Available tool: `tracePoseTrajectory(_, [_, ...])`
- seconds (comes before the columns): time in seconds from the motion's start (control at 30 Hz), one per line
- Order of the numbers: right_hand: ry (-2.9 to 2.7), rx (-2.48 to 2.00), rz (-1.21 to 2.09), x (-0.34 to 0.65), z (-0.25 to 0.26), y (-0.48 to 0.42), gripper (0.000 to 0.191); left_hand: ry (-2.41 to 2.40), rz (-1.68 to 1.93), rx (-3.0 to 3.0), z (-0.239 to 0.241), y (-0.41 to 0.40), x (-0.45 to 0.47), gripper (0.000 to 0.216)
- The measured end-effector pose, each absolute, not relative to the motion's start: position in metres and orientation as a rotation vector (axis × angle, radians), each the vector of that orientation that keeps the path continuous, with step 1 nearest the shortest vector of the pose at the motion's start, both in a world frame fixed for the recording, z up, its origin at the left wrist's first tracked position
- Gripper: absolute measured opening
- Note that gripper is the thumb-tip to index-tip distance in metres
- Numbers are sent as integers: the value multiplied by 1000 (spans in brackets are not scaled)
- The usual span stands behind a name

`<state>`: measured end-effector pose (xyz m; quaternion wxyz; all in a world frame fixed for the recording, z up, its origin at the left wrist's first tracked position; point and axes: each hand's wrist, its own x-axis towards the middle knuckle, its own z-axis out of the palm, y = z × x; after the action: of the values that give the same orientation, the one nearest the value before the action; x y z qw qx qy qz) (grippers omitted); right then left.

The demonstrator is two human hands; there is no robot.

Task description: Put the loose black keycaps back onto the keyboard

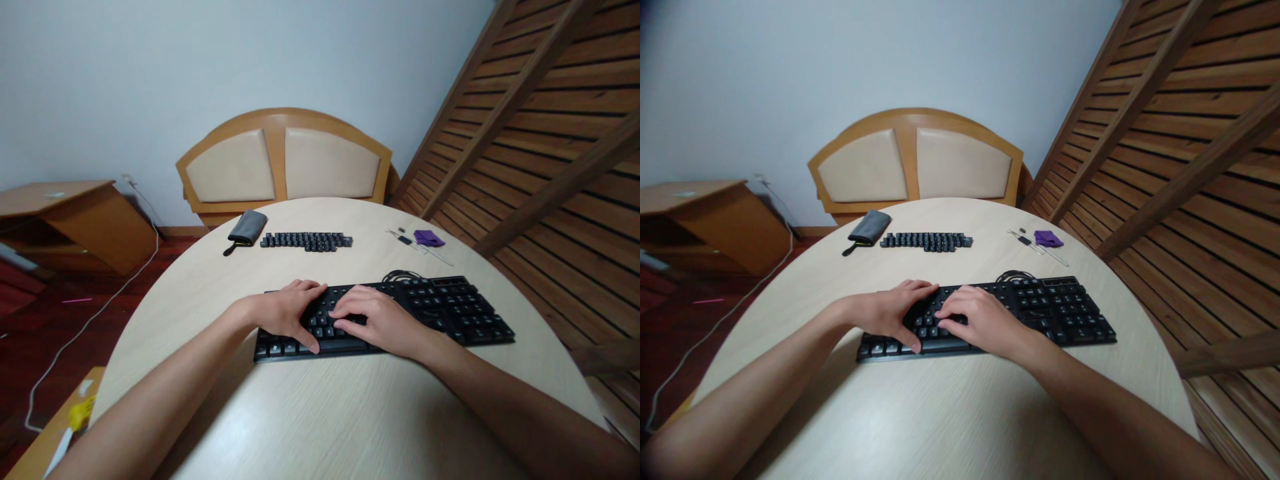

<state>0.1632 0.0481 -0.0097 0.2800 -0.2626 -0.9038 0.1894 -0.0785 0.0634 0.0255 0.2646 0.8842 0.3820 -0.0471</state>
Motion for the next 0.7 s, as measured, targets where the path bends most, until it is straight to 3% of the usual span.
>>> tracePoseTrajectory(0.7, [-2439,-749,515,162,-9,46,6,1044,-145,2372,27,63,-78,115])
